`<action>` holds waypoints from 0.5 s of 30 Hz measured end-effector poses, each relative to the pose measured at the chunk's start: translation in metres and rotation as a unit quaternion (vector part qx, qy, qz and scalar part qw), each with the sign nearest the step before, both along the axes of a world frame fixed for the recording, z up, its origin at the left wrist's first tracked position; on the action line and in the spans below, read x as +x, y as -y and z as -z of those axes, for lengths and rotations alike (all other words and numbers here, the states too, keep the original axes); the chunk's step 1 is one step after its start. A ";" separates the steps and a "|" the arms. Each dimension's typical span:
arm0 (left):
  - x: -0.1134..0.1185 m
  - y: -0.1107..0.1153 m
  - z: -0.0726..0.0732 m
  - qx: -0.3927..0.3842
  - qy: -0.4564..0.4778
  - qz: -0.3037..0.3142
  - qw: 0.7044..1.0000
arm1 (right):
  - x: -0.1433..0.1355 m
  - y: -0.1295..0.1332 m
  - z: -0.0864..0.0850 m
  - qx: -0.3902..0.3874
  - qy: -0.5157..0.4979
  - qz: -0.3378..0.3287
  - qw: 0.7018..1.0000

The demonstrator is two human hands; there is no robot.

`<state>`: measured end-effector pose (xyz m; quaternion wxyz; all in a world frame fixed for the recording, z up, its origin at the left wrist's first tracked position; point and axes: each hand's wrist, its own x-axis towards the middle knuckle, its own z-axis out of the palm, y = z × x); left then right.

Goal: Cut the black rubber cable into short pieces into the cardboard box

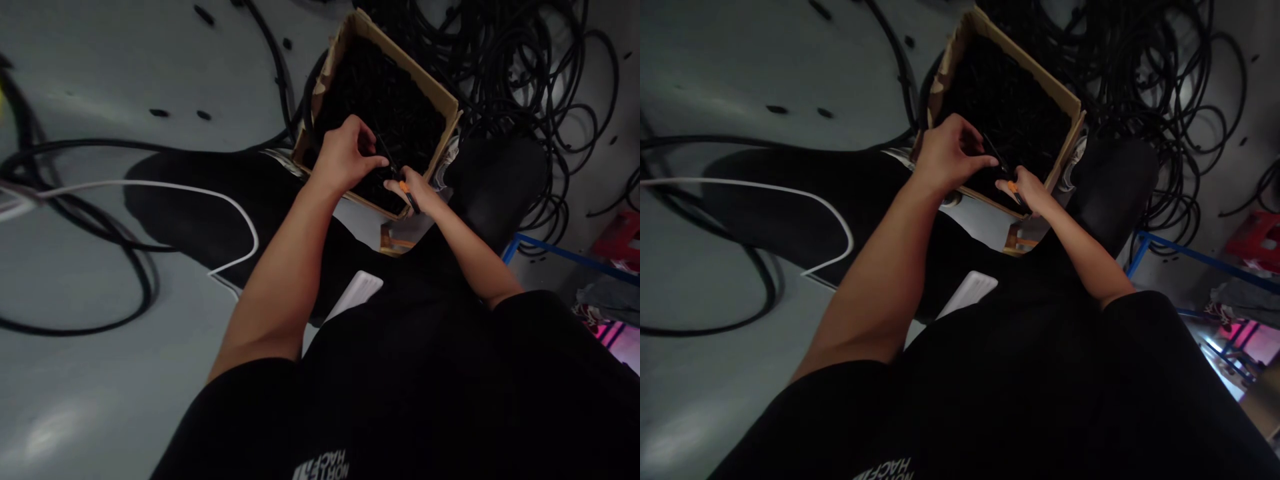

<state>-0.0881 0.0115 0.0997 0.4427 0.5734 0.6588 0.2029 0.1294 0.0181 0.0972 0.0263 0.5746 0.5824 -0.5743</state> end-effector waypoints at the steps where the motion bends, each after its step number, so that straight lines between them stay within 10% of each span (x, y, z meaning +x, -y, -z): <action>1: 0.000 0.000 0.002 0.002 0.002 -0.007 1.000 | 0.000 -0.001 0.000 0.003 0.003 0.004 1.000; 15: -0.006 0.002 0.031 0.033 0.017 0.014 0.999 | 0.005 -0.005 0.014 0.048 0.039 0.010 0.998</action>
